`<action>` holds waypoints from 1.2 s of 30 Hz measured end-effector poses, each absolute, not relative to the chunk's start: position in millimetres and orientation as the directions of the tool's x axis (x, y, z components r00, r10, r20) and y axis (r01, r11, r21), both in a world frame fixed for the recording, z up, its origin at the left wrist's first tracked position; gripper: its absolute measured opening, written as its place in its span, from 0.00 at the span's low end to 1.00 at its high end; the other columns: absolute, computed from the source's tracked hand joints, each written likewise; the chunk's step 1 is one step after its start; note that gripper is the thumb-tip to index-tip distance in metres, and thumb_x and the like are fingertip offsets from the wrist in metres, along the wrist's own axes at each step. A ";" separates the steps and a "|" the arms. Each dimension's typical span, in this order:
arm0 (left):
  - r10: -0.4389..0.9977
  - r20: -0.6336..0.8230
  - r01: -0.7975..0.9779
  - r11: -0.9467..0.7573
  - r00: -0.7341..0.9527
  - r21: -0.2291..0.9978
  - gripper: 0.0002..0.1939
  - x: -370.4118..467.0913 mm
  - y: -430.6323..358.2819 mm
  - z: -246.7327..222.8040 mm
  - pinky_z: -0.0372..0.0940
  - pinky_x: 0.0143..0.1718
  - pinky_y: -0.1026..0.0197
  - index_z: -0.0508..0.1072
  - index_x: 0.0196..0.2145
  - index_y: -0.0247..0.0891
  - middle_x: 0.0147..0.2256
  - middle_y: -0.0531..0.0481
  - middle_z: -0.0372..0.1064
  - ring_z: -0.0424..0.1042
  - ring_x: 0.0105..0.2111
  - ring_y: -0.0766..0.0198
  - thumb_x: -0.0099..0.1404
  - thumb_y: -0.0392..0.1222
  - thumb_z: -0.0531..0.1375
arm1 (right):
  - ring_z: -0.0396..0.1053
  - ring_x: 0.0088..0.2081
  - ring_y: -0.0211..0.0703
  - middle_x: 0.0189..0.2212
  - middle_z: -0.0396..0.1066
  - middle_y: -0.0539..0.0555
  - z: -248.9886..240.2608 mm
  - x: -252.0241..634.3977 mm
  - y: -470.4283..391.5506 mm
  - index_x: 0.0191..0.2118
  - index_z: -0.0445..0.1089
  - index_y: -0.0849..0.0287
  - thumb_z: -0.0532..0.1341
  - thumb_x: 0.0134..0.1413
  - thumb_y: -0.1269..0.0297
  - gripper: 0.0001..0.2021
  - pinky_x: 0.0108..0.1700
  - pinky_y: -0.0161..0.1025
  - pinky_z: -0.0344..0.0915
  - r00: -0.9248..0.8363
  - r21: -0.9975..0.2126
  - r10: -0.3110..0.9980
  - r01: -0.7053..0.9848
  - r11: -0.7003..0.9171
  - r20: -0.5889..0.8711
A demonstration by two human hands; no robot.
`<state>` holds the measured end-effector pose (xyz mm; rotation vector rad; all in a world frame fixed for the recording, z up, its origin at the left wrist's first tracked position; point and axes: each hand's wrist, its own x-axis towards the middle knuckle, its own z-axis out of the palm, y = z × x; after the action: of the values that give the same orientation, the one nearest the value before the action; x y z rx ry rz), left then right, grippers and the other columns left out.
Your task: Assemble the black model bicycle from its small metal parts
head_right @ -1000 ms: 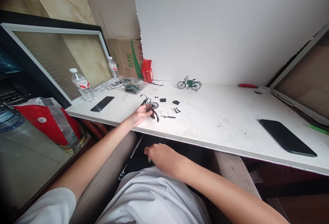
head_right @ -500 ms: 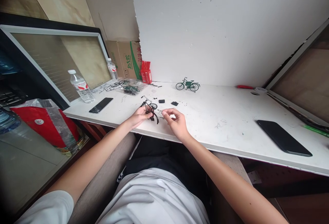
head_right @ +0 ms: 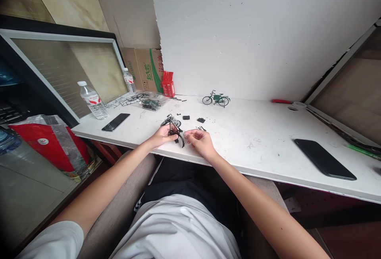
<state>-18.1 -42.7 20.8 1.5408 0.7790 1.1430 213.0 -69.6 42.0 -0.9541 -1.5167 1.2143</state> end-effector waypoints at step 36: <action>0.913 0.251 -0.076 -0.239 0.322 0.968 0.22 -18.3 -45.4 24.4 0.64 0.48 0.55 0.75 0.40 0.34 0.38 0.48 0.71 0.70 0.41 0.60 0.52 0.42 0.77 | 0.67 0.25 0.39 0.27 0.74 0.52 43.8 212.4 -70.7 0.41 0.77 0.58 0.66 0.58 0.39 0.24 0.27 0.37 0.63 -0.434 -0.966 0.874 0.029 0.259 0.221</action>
<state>-18.3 -45.4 24.4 1.5030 0.8015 1.1437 212.4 -70.7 43.8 -0.8379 -1.6992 1.2796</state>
